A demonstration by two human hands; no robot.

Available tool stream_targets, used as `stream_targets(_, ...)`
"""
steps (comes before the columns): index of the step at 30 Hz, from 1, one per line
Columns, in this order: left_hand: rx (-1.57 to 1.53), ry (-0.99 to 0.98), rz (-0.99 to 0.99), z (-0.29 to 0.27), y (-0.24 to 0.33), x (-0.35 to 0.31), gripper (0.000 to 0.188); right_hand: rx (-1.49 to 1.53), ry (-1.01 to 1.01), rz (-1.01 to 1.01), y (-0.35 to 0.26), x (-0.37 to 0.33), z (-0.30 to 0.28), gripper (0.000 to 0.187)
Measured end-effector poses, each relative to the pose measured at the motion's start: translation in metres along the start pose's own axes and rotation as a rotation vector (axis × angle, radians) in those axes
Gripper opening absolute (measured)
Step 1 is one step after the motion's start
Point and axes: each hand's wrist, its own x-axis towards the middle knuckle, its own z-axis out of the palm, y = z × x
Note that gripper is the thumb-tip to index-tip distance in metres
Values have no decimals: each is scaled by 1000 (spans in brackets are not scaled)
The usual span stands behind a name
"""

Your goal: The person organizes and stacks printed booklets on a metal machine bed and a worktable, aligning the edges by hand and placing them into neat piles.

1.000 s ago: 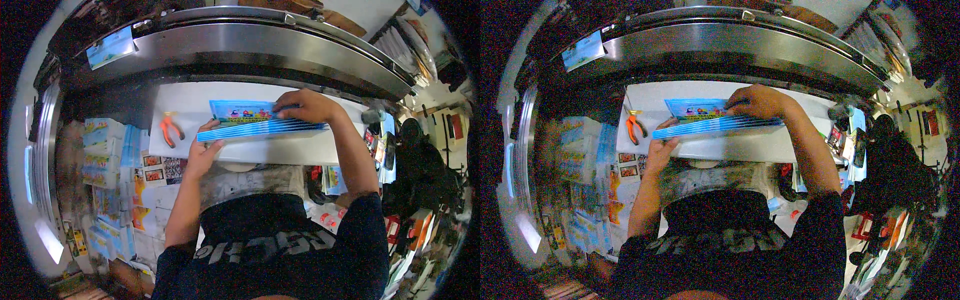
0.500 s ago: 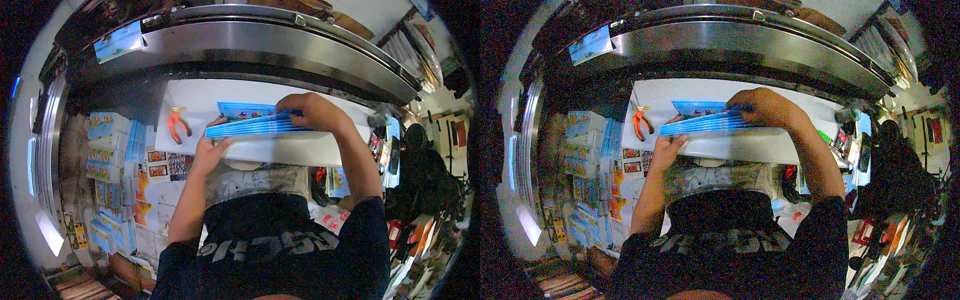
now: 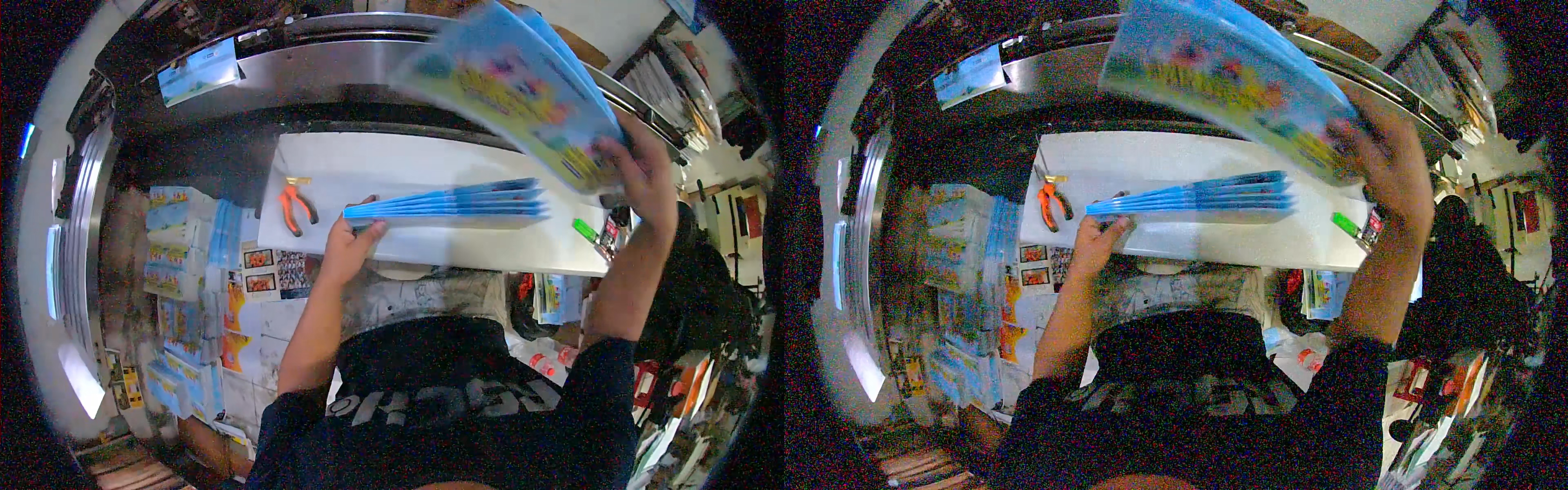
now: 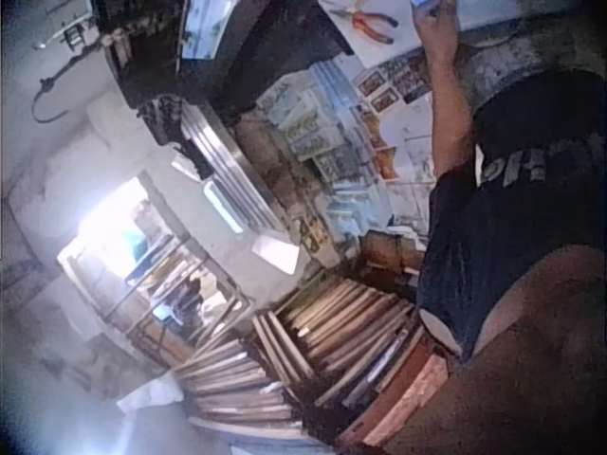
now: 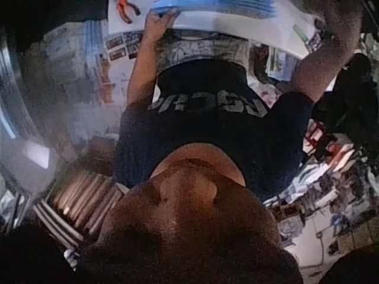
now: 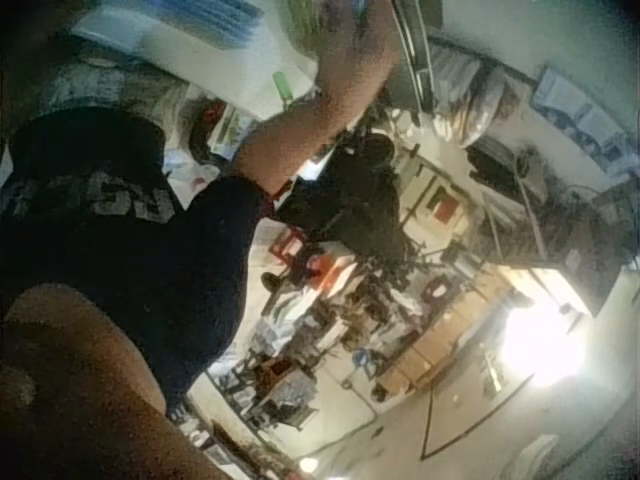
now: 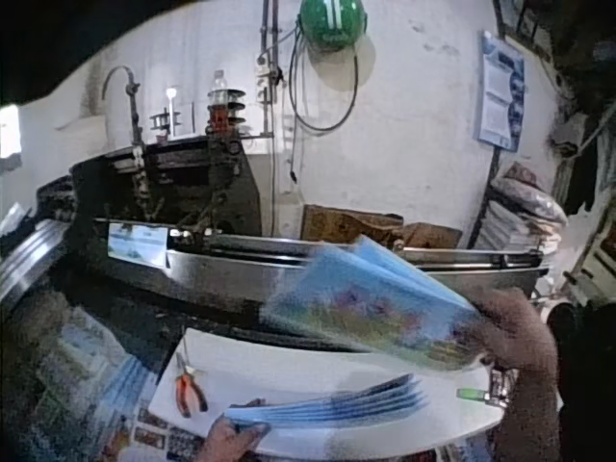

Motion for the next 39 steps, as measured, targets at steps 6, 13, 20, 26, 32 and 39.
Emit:
stream_targets(6,-101,96,-189,0,0,-5,28,-589,-574,-169,-14,-52,58,24)
stream_targets(13,-95,-14,-75,-7,-19,-1,25,-467,-262,-421,42,-67,141,30)
stream_targets(20,-29,49,-193,-1,-1,-3,19,-511,-194,-278,40,-73,151,47)
stream_targets(26,-29,28,17,-2,-9,-4,19,-524,-97,-355,45,-82,155,49)
stream_targets(32,-5,26,32,-6,-19,-3,18,-493,-25,-348,37,-82,158,35)
stream_targets(39,27,-47,4,-10,-11,1,19,-527,-263,-69,29,-78,136,25)
